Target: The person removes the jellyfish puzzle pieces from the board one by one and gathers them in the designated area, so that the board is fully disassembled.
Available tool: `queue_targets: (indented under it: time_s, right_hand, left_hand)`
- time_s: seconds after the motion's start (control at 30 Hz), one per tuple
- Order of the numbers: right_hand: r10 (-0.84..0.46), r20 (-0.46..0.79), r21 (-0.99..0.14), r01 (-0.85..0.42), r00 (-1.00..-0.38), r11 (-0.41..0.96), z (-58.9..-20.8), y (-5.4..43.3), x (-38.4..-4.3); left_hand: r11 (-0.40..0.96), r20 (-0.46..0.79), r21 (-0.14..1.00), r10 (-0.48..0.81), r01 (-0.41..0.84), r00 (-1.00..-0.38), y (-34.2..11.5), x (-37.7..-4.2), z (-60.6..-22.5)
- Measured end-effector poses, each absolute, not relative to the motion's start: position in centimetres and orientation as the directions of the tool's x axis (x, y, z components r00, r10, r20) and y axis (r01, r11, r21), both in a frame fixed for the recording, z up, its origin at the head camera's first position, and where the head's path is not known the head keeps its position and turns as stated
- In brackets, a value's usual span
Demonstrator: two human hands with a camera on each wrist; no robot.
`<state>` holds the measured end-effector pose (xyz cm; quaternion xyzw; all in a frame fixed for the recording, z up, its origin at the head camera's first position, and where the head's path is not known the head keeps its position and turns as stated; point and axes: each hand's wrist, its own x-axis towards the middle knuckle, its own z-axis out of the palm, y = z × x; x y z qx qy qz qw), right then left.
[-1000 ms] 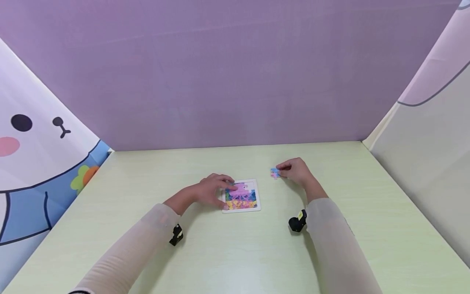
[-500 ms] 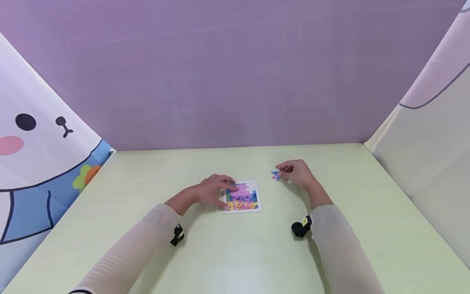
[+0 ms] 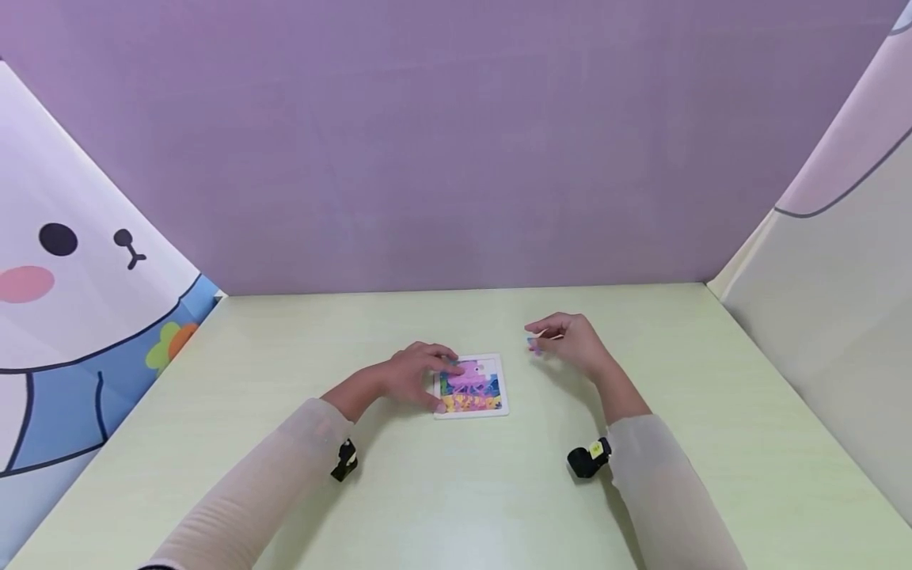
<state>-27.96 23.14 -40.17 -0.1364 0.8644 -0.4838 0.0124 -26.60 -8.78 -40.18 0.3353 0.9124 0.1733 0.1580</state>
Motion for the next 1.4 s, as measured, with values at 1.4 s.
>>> queue_targets:
  time_s: [1.4]
  right_hand:
    - [-0.622, 0.02, -0.833, -0.358, -0.782, 0.423, -39.8, 17.3, -26.7]
  left_hand:
    - [0.722, -0.192, 0.408, 0.667, 0.56, -0.72, -8.3, -26.8, -39.8]
